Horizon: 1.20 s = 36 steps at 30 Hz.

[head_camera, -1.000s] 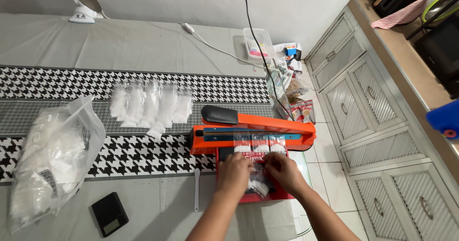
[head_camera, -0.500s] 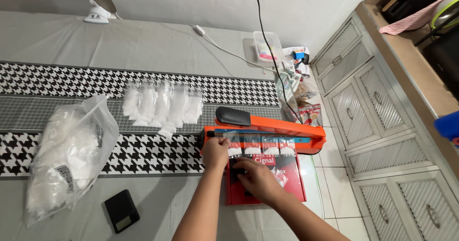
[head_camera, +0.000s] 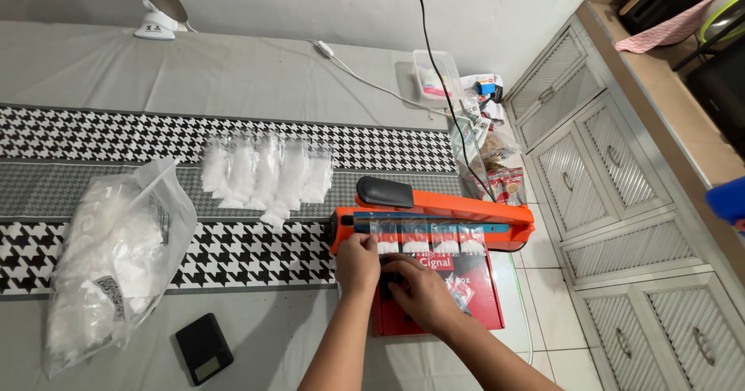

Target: The person repeatedly places small clear plastic pouches containing white material onto an orange heat-sealing machine, presses the handle to seal each pouch, and sets the sealed pouches aside on the table. The process is repeated for multiple pouches throughout the clip.

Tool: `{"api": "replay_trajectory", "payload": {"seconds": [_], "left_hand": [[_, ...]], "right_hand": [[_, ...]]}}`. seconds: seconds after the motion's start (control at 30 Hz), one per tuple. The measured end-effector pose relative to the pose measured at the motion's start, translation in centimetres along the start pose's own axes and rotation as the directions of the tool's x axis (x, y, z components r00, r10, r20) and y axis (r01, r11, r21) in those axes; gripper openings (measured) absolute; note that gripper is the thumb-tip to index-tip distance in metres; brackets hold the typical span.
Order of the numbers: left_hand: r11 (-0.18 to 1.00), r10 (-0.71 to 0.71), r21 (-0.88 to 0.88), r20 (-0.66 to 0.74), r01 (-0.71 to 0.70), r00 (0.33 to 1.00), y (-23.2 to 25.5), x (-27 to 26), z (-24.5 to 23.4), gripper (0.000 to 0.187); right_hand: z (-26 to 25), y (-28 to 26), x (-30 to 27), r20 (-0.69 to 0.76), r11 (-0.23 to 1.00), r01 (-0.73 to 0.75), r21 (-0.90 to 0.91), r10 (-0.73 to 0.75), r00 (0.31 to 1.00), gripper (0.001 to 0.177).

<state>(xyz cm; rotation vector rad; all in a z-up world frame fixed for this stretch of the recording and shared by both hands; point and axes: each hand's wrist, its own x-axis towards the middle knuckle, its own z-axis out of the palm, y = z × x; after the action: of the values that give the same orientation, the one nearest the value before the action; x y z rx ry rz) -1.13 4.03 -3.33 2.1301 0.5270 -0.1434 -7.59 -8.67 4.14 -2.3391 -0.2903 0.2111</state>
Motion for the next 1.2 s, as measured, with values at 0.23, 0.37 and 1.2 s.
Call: {"api": "replay_trajectory", "payload": {"seconds": [0.23, 0.37, 1.2], "left_hand": [[1.0, -0.023, -0.018, 0.017, 0.024, 1.0, 0.4, 0.0, -0.4, 0.025], [0.999, -0.027, -0.039, 0.036, 0.028, 0.999, 0.7, -0.1, -0.7, 0.026], [0.935, 0.175, -0.248, -0.296, -0.252, 0.939, 3.7, -0.1, -5.2, 0.025]], "right_hand": [[0.2, 0.5, 0.0, -0.001, 1.0, -0.012, -0.007, 0.012, 1.0, 0.03], [0.2, 0.6, 0.0, 0.013, 1.0, -0.027, -0.008, 0.027, 1.0, 0.029], [-5.0, 0.4, 2.4, -0.143, 0.991, -0.118, 0.064, 0.127, 0.982, 0.028]]}}
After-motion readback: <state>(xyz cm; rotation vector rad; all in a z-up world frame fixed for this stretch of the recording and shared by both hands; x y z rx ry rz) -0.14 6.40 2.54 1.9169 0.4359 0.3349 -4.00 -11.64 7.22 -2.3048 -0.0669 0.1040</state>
